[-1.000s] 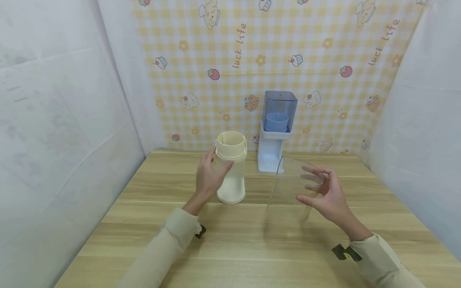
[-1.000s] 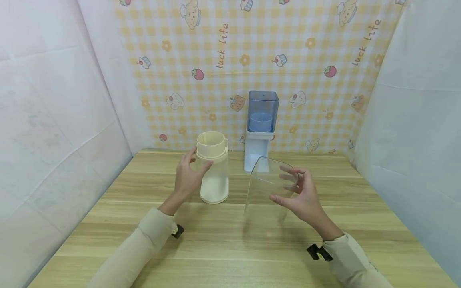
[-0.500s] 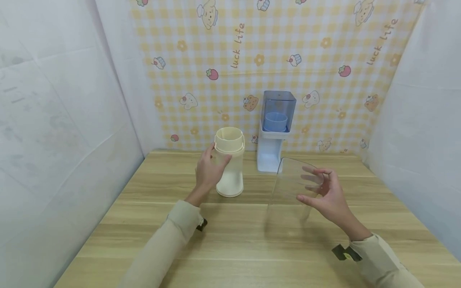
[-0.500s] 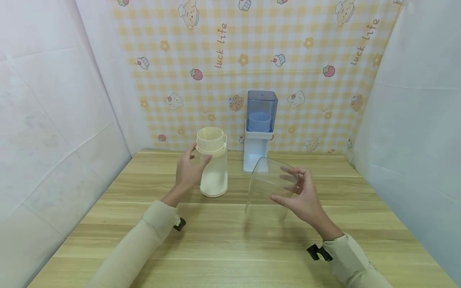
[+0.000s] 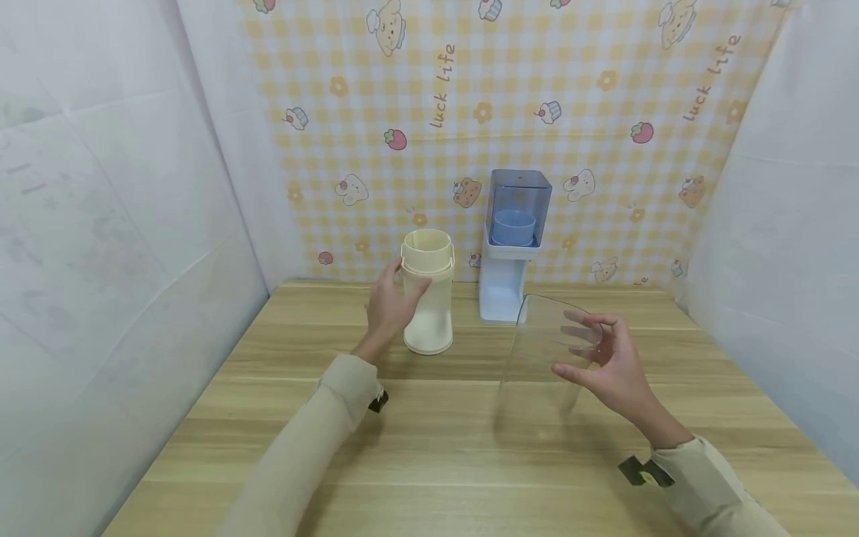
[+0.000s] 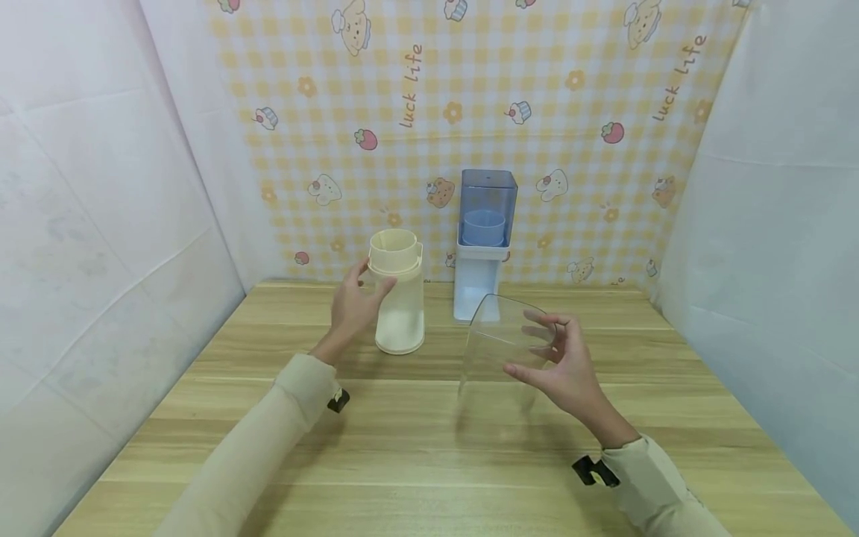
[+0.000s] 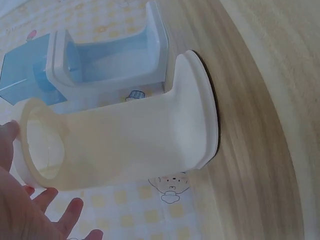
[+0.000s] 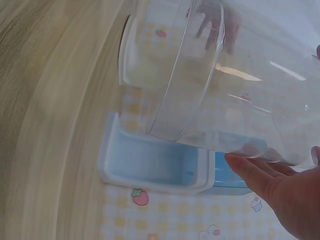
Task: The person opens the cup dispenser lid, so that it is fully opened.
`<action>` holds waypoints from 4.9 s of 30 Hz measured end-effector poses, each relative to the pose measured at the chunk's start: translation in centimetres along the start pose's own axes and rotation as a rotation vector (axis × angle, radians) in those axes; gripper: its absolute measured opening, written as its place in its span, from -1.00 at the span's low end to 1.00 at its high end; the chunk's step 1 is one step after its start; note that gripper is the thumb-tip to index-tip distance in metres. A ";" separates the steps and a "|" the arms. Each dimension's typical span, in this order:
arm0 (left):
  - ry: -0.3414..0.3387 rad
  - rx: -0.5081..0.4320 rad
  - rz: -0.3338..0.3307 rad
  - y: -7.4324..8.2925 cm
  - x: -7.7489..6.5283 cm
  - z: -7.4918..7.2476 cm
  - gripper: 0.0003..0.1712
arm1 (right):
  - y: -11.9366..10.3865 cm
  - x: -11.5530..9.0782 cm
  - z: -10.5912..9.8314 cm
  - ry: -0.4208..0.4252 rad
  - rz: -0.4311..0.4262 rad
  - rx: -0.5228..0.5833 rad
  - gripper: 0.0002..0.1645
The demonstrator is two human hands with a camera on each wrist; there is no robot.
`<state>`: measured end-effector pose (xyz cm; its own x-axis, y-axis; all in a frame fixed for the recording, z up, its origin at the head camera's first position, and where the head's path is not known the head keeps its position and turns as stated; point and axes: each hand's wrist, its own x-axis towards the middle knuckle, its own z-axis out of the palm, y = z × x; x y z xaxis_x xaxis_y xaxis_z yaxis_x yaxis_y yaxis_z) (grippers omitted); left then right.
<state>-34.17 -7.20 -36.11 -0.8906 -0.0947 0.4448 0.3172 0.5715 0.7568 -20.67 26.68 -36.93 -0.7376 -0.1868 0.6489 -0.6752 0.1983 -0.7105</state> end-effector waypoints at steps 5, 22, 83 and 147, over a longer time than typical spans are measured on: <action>-0.015 -0.003 -0.015 -0.3 0.8 0.3 -0.09 | 0.0 0.0 0.2 0.018 0.022 -0.007 -0.05; -0.028 0.024 -0.063 -0.4 3.5 1.5 -0.09 | 0.6 0.5 -0.1 0.031 0.067 -0.044 0.12; -0.434 -0.097 0.022 -0.5 0.2 -0.7 -0.13 | 10.7 2.7 -7.4 -0.002 0.270 -0.147 0.03; -0.574 -0.326 0.101 1.2 -7.6 -0.5 -0.40 | 15.5 6.6 -9.4 0.121 0.381 -0.258 -0.01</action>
<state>-26.91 -6.24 -38.33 -0.8550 0.4465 0.2638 0.4101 0.2707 0.8710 -36.04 37.58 -41.10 -0.9178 0.0559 0.3931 -0.3241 0.4662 -0.8231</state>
